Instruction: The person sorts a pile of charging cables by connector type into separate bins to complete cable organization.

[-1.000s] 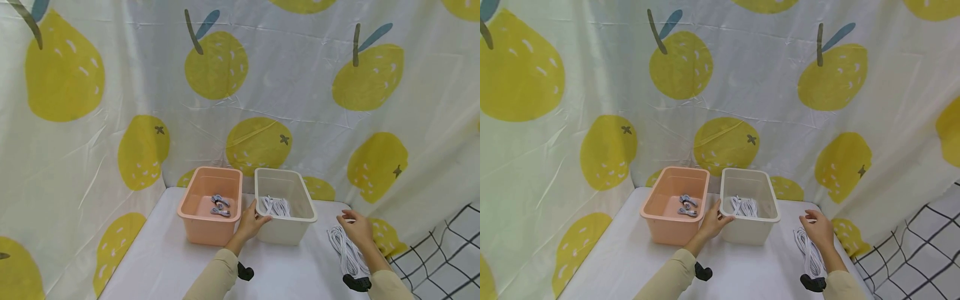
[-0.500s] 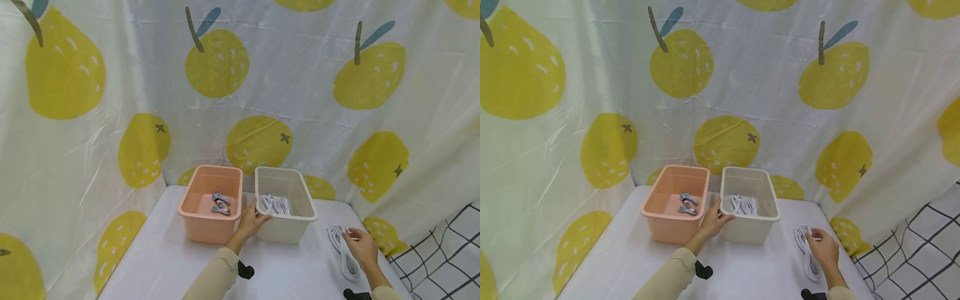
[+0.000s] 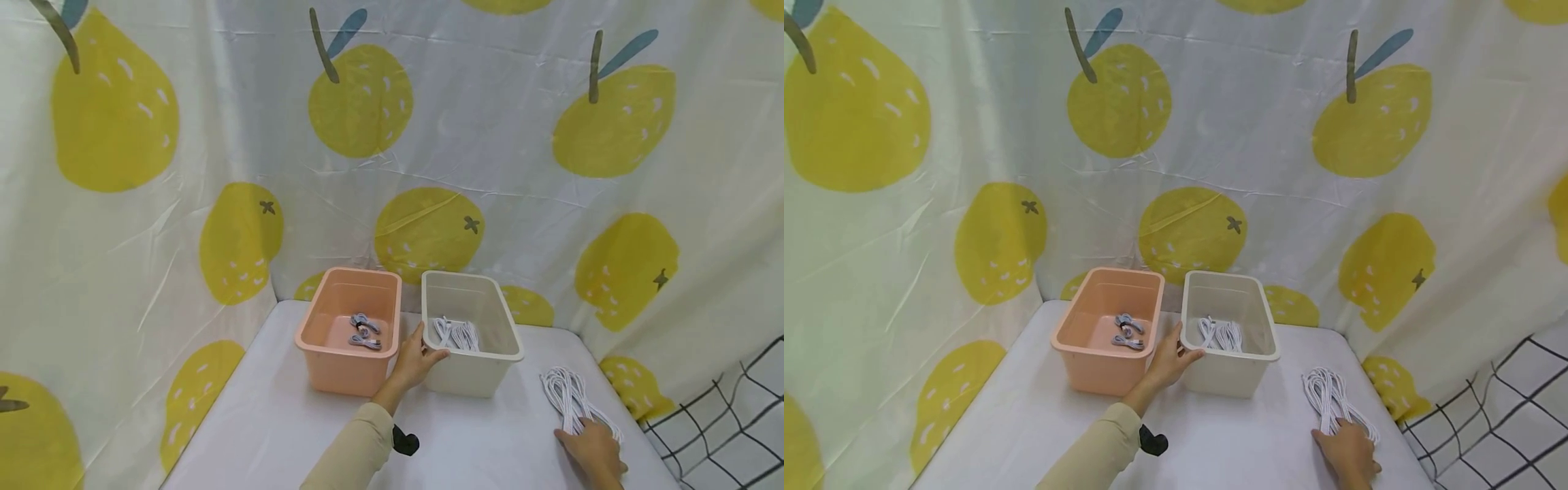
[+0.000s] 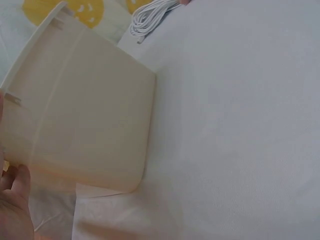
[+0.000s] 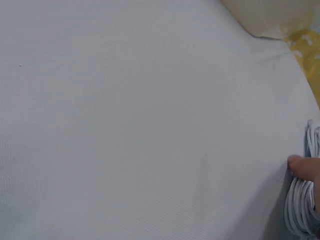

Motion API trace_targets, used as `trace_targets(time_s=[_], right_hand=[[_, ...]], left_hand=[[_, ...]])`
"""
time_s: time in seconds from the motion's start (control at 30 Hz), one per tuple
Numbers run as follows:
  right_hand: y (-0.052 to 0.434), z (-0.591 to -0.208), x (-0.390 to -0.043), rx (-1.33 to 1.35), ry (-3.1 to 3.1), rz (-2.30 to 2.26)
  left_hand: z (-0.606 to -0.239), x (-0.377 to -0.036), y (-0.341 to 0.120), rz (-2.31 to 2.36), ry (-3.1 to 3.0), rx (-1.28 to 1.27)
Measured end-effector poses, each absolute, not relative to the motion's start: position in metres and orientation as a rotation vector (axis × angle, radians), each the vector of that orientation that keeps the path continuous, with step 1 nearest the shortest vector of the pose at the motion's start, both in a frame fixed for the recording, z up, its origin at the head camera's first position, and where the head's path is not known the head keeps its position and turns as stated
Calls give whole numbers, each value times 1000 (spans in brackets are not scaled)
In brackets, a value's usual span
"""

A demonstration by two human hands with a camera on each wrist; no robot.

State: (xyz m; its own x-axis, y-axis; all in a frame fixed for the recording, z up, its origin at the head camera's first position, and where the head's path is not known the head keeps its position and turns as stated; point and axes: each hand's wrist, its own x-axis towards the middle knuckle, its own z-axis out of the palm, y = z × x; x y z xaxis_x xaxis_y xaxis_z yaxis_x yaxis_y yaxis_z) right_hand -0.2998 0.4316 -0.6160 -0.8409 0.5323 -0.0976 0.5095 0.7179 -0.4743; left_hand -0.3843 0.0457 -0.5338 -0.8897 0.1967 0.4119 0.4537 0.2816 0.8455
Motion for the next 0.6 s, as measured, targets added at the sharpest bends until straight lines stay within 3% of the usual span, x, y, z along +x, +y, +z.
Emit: trace_targets(time_s=[0.6], right_hand=[[426, -613, -293, -845, -2721, 784]], left_hand=[[-534, -386, 44, -1678, -2308, -625]])
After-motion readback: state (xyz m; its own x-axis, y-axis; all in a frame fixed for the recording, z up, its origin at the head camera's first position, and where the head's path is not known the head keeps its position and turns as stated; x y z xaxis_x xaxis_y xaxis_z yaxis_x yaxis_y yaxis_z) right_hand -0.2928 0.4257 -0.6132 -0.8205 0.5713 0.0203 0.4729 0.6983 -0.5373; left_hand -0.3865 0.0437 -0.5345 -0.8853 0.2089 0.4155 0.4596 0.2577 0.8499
